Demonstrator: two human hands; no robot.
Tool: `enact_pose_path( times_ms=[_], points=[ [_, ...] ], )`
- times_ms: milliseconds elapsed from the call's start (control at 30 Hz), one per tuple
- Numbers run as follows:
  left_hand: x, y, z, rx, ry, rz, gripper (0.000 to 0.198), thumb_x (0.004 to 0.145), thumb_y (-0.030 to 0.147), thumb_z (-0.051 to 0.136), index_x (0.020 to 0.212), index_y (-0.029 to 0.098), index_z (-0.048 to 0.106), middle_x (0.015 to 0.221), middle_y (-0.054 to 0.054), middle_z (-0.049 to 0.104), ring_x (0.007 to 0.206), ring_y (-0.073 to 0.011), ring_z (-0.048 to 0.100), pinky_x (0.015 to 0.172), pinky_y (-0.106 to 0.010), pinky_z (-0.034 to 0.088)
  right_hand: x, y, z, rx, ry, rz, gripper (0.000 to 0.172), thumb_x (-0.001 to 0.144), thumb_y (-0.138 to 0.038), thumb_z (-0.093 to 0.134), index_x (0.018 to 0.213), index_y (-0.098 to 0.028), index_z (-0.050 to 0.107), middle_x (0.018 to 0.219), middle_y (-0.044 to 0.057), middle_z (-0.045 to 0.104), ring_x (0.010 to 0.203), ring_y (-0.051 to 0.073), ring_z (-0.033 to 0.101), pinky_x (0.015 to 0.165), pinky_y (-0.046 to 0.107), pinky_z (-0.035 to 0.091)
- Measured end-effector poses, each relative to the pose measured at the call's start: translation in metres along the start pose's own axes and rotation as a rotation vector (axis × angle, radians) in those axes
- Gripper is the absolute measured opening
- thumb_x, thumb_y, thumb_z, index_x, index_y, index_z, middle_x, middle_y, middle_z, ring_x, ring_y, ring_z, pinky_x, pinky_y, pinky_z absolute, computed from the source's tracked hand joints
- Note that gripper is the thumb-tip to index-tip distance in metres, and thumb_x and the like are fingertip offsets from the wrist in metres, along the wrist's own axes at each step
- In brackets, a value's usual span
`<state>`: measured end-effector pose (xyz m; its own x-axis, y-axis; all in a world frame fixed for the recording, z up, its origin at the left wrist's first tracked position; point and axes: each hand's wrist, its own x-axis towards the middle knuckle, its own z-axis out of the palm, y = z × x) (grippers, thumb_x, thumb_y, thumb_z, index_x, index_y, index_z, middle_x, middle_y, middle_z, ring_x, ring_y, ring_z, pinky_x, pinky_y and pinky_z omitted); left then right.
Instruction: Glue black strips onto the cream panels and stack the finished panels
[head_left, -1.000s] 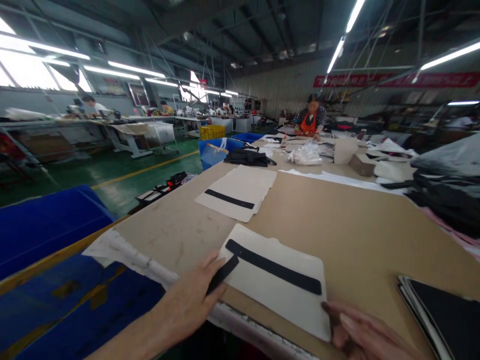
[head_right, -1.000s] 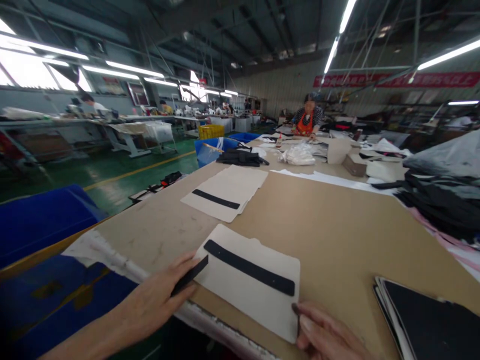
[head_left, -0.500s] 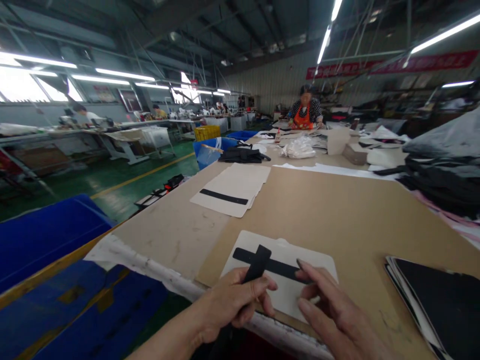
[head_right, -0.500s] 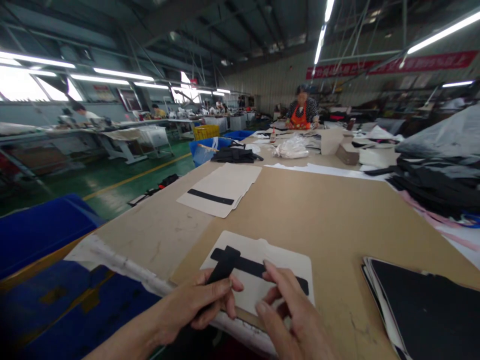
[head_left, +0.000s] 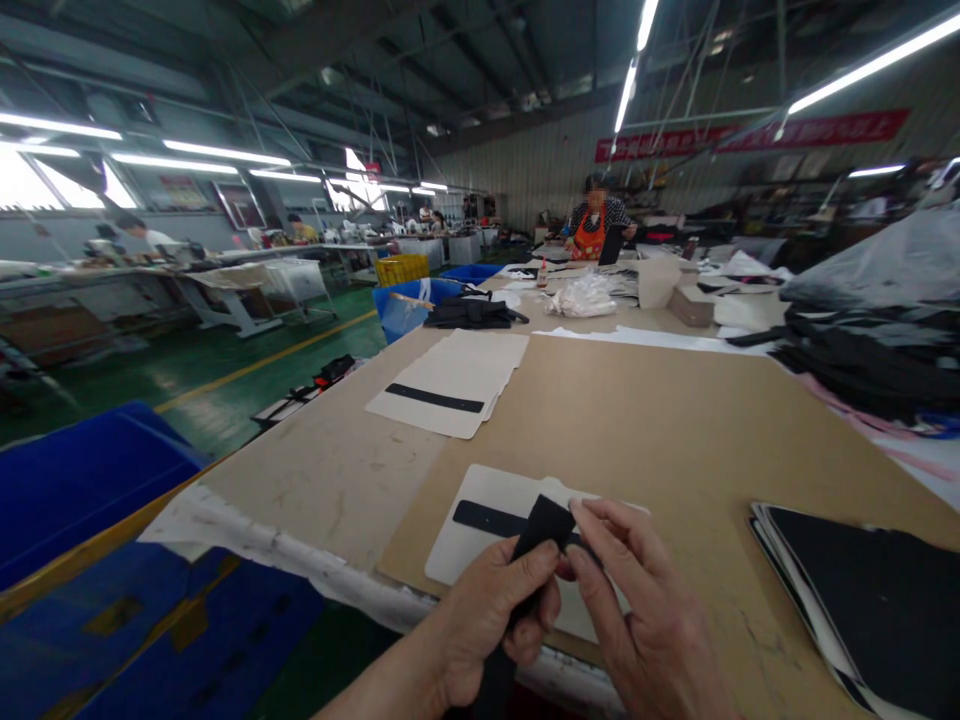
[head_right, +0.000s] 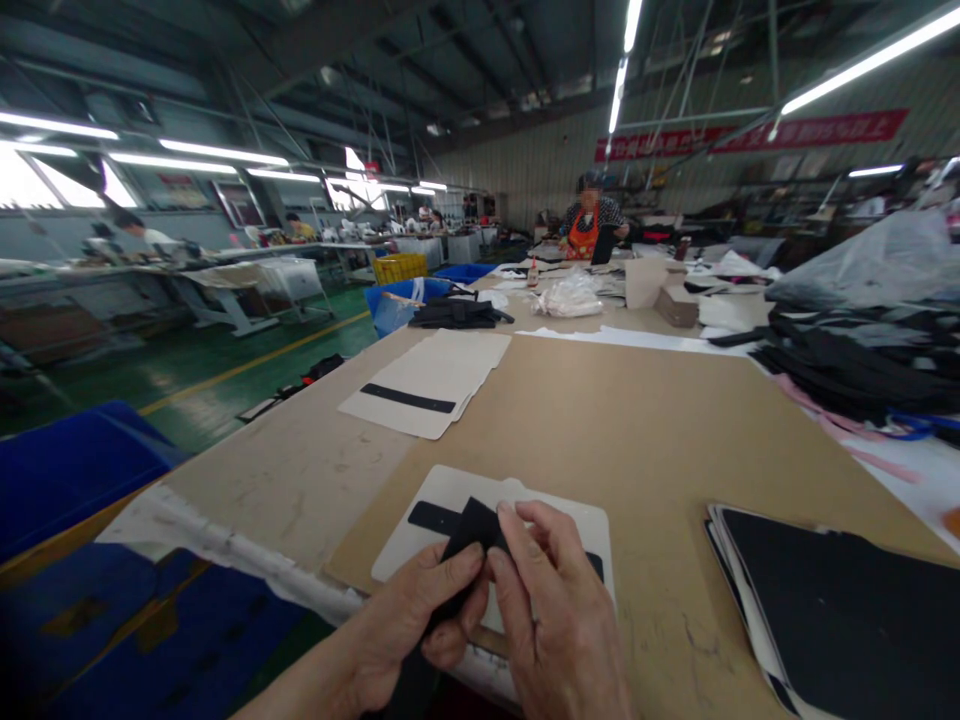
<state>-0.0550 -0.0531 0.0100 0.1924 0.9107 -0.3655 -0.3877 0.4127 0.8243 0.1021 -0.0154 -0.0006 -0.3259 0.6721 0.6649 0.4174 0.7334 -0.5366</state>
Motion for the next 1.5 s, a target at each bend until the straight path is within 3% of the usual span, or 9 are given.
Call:
enact_pose_path(
  times_ms=[267, 533, 667, 767, 900, 1233, 1367, 1433, 1500],
  points=[
    [0.000, -0.004, 0.011, 0.147, 0.096, 0.182, 0.052, 0.080, 0.063, 0.065, 0.104, 0.018, 0.056, 0.063, 0.007, 0.043, 0.044, -0.0039, 0.032, 0.041, -0.018, 0.020, 0.005, 0.002, 0.003, 0.001, -0.028, 0.056, 0.038, 0.098, -0.029, 0.048, 0.132, -0.015, 0.055, 0.110, 0.011, 0.071, 0.098, 0.019, 0.069, 0.082, 0.026, 0.059],
    [0.008, -0.012, 0.012, 0.070, 0.113, 0.183, 0.051, 0.082, 0.069, 0.058, 0.088, 0.019, 0.052, 0.061, 0.007, 0.045, 0.041, -0.0040, 0.033, 0.039, -0.019, 0.022, -0.003, 0.001, 0.010, -0.027, 0.109, -0.045, 0.035, 0.094, -0.022, 0.052, 0.128, -0.017, 0.060, 0.122, 0.011, 0.068, 0.110, 0.023, 0.066, 0.092, 0.036, 0.057],
    [0.009, -0.012, 0.014, 0.062, 0.076, 0.174, 0.051, 0.081, 0.068, 0.060, 0.094, 0.018, 0.054, 0.063, 0.007, 0.046, 0.042, -0.0033, 0.033, 0.039, -0.018, 0.021, 0.000, 0.003, 0.009, 0.091, 0.054, 0.233, 0.037, 0.096, -0.031, 0.051, 0.131, -0.020, 0.056, 0.115, 0.009, 0.069, 0.086, 0.018, 0.070, 0.074, 0.030, 0.061],
    [0.008, -0.011, 0.015, 0.073, 0.071, 0.185, 0.053, 0.080, 0.070, 0.061, 0.093, 0.019, 0.053, 0.064, 0.007, 0.047, 0.041, -0.0030, 0.034, 0.038, -0.018, 0.021, 0.006, 0.006, 0.005, 0.194, -0.037, 0.387, 0.039, 0.097, -0.038, 0.049, 0.132, -0.024, 0.054, 0.117, 0.007, 0.067, 0.091, 0.017, 0.068, 0.076, 0.027, 0.059],
    [0.007, -0.012, 0.016, 0.096, 0.076, 0.180, 0.054, 0.079, 0.070, 0.061, 0.090, 0.018, 0.054, 0.063, 0.006, 0.048, 0.041, -0.0036, 0.036, 0.038, -0.018, 0.024, 0.008, 0.007, 0.002, 0.294, -0.114, 0.394, 0.034, 0.097, -0.041, 0.049, 0.126, -0.026, 0.059, 0.118, 0.006, 0.065, 0.104, 0.018, 0.063, 0.089, 0.029, 0.054],
    [0.011, -0.014, 0.021, -0.016, 0.143, 0.141, 0.061, 0.075, 0.076, 0.060, 0.086, 0.016, 0.054, 0.063, 0.004, 0.052, 0.042, -0.0056, 0.044, 0.038, -0.017, 0.032, 0.002, 0.006, 0.007, 0.245, 0.051, 0.285, 0.031, 0.092, -0.032, 0.055, 0.122, -0.026, 0.064, 0.126, 0.008, 0.061, 0.105, 0.020, 0.063, 0.084, 0.031, 0.057],
    [0.010, -0.014, 0.023, -0.025, 0.183, 0.148, 0.065, 0.077, 0.077, 0.055, 0.097, 0.016, 0.055, 0.072, 0.000, 0.058, 0.047, -0.0085, 0.051, 0.040, -0.019, 0.039, 0.000, -0.001, 0.010, 0.601, 0.057, 0.543, 0.032, 0.088, -0.040, 0.063, 0.117, -0.025, 0.062, 0.097, 0.005, 0.067, 0.071, 0.017, 0.067, 0.061, 0.029, 0.059],
    [0.009, -0.016, 0.023, 0.004, 0.190, 0.153, 0.066, 0.078, 0.077, 0.053, 0.105, 0.017, 0.054, 0.073, 0.000, 0.059, 0.046, -0.0093, 0.052, 0.040, -0.020, 0.039, -0.003, -0.006, 0.014, 0.925, -0.047, 0.710, 0.037, 0.086, -0.045, 0.065, 0.116, -0.025, 0.059, 0.077, 0.000, 0.062, 0.048, 0.014, 0.058, 0.042, 0.027, 0.052],
    [0.007, -0.018, 0.023, 0.064, 0.162, 0.154, 0.066, 0.079, 0.075, 0.054, 0.112, 0.018, 0.052, 0.072, 0.001, 0.059, 0.047, -0.0113, 0.054, 0.042, -0.022, 0.043, -0.006, -0.009, 0.018, 1.137, -0.169, 0.833, 0.034, 0.085, -0.048, 0.065, 0.108, -0.023, 0.061, 0.064, -0.004, 0.053, 0.039, 0.011, 0.049, 0.036, 0.024, 0.045]
  ],
)
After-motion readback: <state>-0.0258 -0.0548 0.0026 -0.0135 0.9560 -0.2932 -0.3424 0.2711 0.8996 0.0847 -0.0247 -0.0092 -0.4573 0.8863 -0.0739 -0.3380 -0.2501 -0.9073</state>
